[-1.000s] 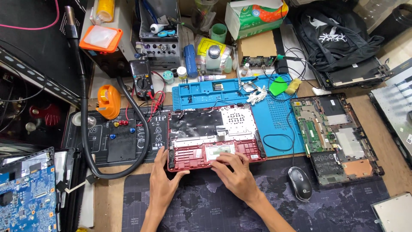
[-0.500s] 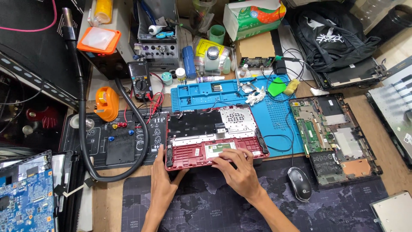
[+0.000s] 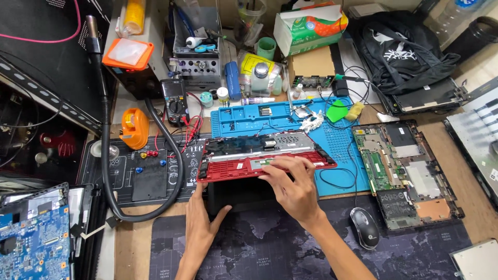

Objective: Disassembling a laptop by removing screws and separating the chassis components on a repair bench.

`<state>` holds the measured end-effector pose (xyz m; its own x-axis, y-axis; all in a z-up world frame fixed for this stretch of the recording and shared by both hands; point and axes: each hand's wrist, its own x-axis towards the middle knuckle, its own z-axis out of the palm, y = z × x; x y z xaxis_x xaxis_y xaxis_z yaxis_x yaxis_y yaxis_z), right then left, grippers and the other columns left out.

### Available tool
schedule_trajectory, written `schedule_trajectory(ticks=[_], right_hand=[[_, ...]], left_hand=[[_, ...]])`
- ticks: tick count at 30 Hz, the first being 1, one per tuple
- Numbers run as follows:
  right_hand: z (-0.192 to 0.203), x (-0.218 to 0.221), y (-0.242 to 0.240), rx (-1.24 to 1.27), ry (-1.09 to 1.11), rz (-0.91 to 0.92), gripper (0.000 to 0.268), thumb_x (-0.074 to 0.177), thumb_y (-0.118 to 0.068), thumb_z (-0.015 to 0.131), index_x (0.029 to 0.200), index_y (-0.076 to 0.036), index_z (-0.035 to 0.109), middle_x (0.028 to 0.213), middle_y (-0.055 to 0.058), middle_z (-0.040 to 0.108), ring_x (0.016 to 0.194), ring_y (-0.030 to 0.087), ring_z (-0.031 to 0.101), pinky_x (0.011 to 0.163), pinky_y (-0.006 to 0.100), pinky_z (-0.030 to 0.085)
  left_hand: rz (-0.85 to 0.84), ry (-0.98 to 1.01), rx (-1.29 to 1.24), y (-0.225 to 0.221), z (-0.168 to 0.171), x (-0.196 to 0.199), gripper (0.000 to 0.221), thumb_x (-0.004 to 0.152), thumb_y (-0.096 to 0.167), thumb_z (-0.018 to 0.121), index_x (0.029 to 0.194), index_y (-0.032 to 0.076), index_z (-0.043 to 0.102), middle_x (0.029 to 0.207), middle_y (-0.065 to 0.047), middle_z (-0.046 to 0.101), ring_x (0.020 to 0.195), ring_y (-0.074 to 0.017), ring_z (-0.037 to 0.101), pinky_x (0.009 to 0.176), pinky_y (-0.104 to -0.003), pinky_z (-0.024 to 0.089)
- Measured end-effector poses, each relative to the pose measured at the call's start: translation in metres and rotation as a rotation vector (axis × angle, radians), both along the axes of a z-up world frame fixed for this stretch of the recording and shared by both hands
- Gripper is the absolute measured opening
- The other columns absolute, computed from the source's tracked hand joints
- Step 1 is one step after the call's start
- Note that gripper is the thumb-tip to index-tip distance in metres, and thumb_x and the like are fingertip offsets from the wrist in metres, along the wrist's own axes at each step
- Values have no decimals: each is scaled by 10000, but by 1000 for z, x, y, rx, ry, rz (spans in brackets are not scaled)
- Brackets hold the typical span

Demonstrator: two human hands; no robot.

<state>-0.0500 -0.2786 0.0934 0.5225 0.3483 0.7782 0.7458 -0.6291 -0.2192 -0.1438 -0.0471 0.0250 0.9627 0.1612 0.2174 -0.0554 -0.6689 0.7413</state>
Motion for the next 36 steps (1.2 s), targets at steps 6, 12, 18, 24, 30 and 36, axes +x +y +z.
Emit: schedule_trajectory(ticks=[6,12,18,24,30,36], right_hand=[[-19,-21,-5,-32,55,15,196,911,-236,795,1069,-138,732,1061,15,687,965,166,655,924,338,360],[-64,-43,-15,-101,148,25,239,901,-255,798,1091,-137,715,1061,38,677,1017,190,656,891,336,430],[-79,-47,-18,-172,227,53,306,929,-332,758,1143,-123,691,1083,49,663,1006,222,633,897,366,478],[-80,-41,-23,-168,297,87,432,920,-382,762,1229,-99,657,1104,67,672,1018,233,636,910,378,491],[-51,-21,-36,563,842,-74,173,963,-215,630,1050,-66,622,1006,107,700,936,230,683,920,360,582],[24,6,-55,1087,528,-231,957,1108,-117,632,1642,-346,-129,1220,190,629,897,186,615,939,372,662]], left_hand=[[42,116,-77,2,-4,-1,1008,840,437,737,1602,79,182,1540,-140,436,1421,-299,408,1112,-422,350],[16,137,-100,6,-13,-2,1020,822,295,740,1612,85,130,1517,-98,479,1403,-294,428,1147,-450,312],[-9,233,-224,2,5,-7,997,719,-42,490,1612,150,90,1601,-71,373,1283,-251,457,723,-293,525],[-59,95,-176,4,-6,-7,987,690,-72,427,1612,104,123,1595,-142,383,1472,-300,341,1192,-489,232],[-55,101,-154,4,-7,-7,977,672,-90,415,1601,99,177,1584,-136,403,1453,-299,365,1182,-482,260],[-48,146,-182,3,-2,-7,916,695,-79,414,1578,67,222,1607,-147,353,1497,-292,305,1231,-472,212]])
